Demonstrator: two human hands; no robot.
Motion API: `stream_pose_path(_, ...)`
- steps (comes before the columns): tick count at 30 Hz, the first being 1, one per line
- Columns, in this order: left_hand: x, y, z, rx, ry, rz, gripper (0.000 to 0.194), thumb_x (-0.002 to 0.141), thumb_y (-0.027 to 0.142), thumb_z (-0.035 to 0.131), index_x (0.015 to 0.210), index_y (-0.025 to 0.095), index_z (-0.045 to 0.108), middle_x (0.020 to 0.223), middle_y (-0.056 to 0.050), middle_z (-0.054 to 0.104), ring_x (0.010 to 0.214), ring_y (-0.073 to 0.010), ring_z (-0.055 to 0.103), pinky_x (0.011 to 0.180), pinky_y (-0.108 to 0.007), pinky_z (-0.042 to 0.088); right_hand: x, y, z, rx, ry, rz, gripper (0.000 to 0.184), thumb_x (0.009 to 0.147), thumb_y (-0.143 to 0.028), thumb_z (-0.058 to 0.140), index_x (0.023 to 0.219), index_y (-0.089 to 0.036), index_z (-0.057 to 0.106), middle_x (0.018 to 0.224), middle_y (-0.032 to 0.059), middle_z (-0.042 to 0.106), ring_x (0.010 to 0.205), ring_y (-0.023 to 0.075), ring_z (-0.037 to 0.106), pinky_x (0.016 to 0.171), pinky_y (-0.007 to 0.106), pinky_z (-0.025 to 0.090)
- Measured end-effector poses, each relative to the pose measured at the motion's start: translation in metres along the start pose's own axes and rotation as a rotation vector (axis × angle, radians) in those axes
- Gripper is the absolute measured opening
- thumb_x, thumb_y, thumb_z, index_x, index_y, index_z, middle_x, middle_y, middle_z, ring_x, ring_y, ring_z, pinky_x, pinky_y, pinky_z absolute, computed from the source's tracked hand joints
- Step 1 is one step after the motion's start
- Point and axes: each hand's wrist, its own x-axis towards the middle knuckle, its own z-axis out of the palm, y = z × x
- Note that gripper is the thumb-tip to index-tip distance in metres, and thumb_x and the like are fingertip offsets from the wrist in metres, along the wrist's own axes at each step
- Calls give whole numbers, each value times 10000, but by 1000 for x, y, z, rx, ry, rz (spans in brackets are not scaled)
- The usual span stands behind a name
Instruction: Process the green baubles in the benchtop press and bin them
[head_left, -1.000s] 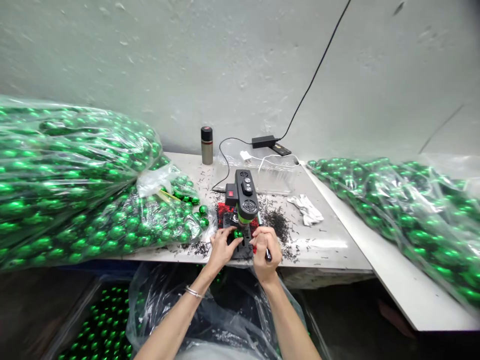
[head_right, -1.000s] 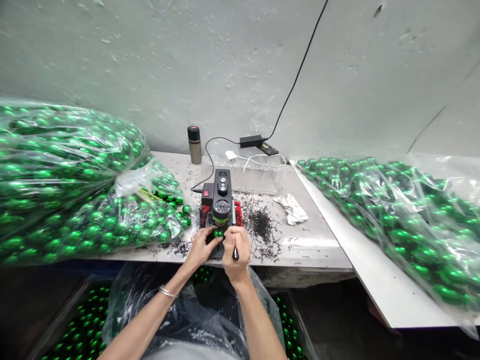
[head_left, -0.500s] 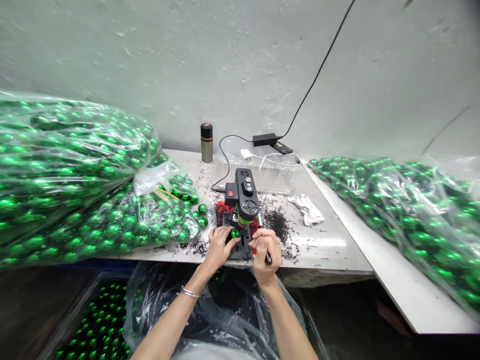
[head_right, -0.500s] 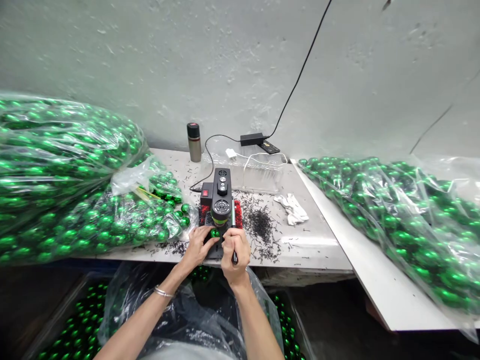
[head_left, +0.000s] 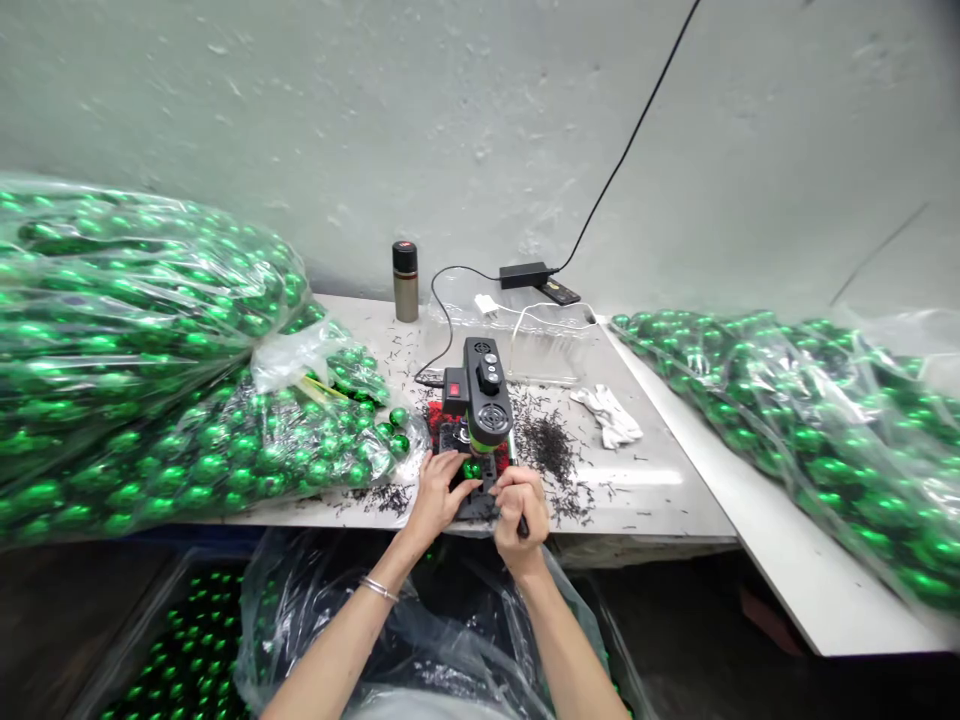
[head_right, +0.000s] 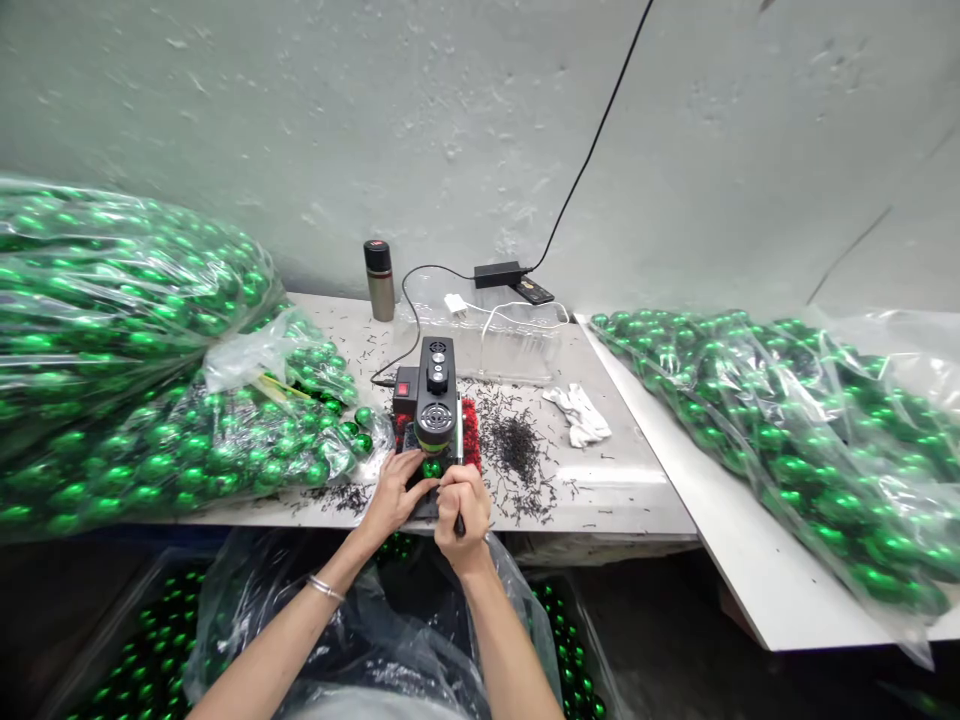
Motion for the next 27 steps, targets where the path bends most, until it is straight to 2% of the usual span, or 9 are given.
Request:
stream_pose_path(3, 0, 0, 0, -1, 8, 1, 302, 860, 347, 670, 1128, 210, 695, 1199, -115, 714, 1213, -298, 591, 1178, -550, 254, -8, 12, 2, -22, -11, -89, 259, 988, -200, 352, 752, -224, 459, 748, 5, 514, 684, 141, 555, 662, 334, 494)
stream_pose_path(11, 0, -1, 1, -3, 11, -1, 284, 868, 358, 663, 1119, 230, 700, 1196, -110, 712, 1216, -301, 588, 1181, -555, 253, -15, 24, 2, -47, -41, -137, 269, 1017, -258, 309, 791, -231, 453, 779, 1, 534, 734, 148, 635, 815, 400, 530)
stream_pose_path(19, 3, 0, 0, -18, 29, 10, 282, 855, 365, 677, 1100, 230, 705, 1180, -111, 708, 1203, -301, 595, 1169, -557, 278, -17, 28, 3, -66, -79, -223, 258, 988, -189, 353, 765, -221, 478, 768, 9, 555, 769, 158, 659, 774, 364, 529)
stream_pose_path(23, 3, 3, 0, -31, 66, 4, 280, 846, 358, 687, 1087, 218, 705, 1153, -121, 714, 1171, -308, 611, 1135, -553, 340, 2, 10, 0, -10, 8, -125, 273, 981, -175, 364, 737, -218, 478, 739, 6, 543, 673, 139, 582, 653, 314, 495)
stream_pose_path(27, -29, 4, -6, -34, 120, 19, 308, 884, 393, 643, 1142, 229, 685, 1173, -127, 698, 1178, -314, 607, 1082, -533, 420, 30, -15, -7, 28, 12, 111, 255, 967, -168, 429, 731, -210, 519, 748, 13, 573, 654, 131, 559, 598, 284, 454)
